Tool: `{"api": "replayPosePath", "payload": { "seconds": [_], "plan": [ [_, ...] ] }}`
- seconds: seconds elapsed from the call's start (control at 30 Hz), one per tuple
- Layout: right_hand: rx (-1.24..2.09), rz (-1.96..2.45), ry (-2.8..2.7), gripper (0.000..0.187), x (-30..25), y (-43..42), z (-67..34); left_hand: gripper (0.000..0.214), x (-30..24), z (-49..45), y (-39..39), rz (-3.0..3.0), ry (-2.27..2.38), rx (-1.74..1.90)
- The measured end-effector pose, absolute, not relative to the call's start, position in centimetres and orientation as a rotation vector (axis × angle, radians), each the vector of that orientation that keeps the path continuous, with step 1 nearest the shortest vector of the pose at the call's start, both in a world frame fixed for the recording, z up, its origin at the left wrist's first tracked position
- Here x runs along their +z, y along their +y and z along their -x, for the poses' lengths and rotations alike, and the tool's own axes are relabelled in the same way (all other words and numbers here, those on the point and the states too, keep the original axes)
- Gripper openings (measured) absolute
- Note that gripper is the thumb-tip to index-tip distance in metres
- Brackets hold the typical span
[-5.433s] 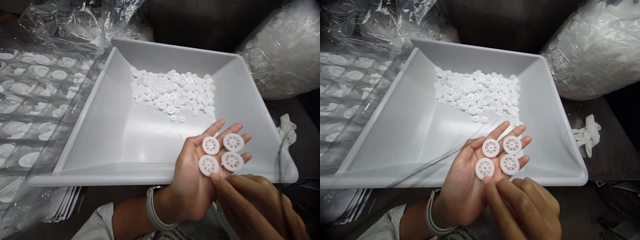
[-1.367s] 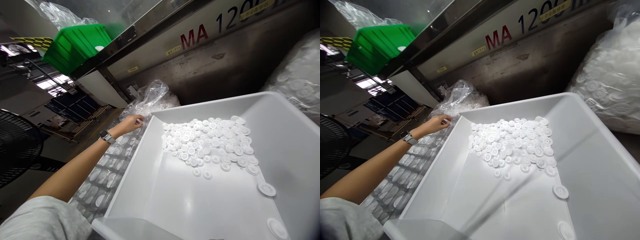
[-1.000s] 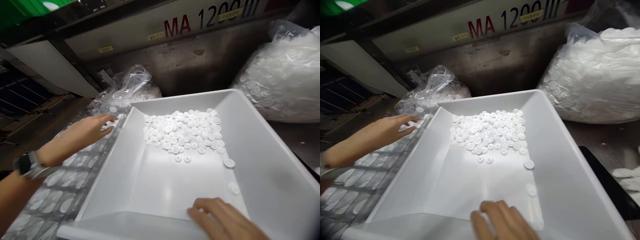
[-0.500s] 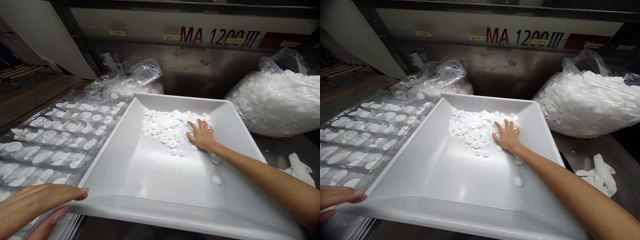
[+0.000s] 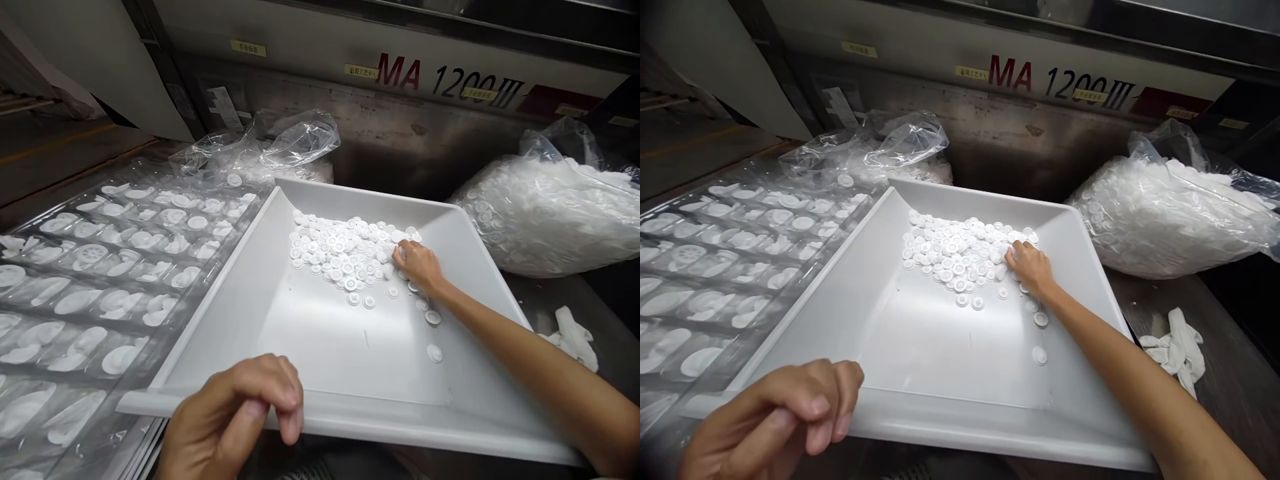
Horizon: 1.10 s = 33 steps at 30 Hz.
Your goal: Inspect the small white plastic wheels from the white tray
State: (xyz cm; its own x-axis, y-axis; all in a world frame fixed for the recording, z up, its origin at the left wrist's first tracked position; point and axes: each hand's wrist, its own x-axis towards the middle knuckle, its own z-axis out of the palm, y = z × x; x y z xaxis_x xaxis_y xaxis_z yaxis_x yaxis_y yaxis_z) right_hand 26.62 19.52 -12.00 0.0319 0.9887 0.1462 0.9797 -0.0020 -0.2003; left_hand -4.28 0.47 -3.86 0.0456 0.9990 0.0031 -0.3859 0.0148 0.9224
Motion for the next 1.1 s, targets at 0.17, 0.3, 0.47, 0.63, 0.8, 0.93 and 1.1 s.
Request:
{"api": "replayPosePath", "payload": {
  "seconds": [0.17, 0.3, 0.47, 0.63, 0.8, 0.93, 1.1],
  "plan": [
    [0.133, 1.872, -1.912, 0.025, -10.1, 20.1, -26.8, 0.012, -1.1, 0.3, 1.7, -0.211, 0.670, 1.210],
    [0.208, 1.629, -1.823, 0.032, -6.2, 17.4, -24.5, 0.022, -1.0, -3.6, 2.7, 0.243, 0.741, 1.101],
    [0.257, 1.220, -1.946, 0.032, -1.5, 9.2, -19.8, 0.026, -1.9, -7.6, 2.9, 0.242, 0.562, 0.954],
    [0.221, 0.922, -2.320, 0.013, -1.3, 4.2, -17.5, 0.034, -2.4, -7.9, 2.6, 0.258, 0.437, 0.973],
    [0.290, 1.007, -2.424, 0.035, -1.5, 4.3, -19.8, 0.027, -2.6, -7.3, 3.0, 0.252, 0.467, 0.958],
    [0.343, 1.322, -2.327, 0.030, -1.6, 5.6, -24.9, 0.032, -2.2, -7.3, 3.1, 0.227, 0.495, 1.013],
    [0.620, 1.452, -2.628, 0.006, -5.4, 4.4, -30.6, 0.039, -1.8, -7.3, 3.0, 0.187, 0.521, 0.999]
  ]
}}
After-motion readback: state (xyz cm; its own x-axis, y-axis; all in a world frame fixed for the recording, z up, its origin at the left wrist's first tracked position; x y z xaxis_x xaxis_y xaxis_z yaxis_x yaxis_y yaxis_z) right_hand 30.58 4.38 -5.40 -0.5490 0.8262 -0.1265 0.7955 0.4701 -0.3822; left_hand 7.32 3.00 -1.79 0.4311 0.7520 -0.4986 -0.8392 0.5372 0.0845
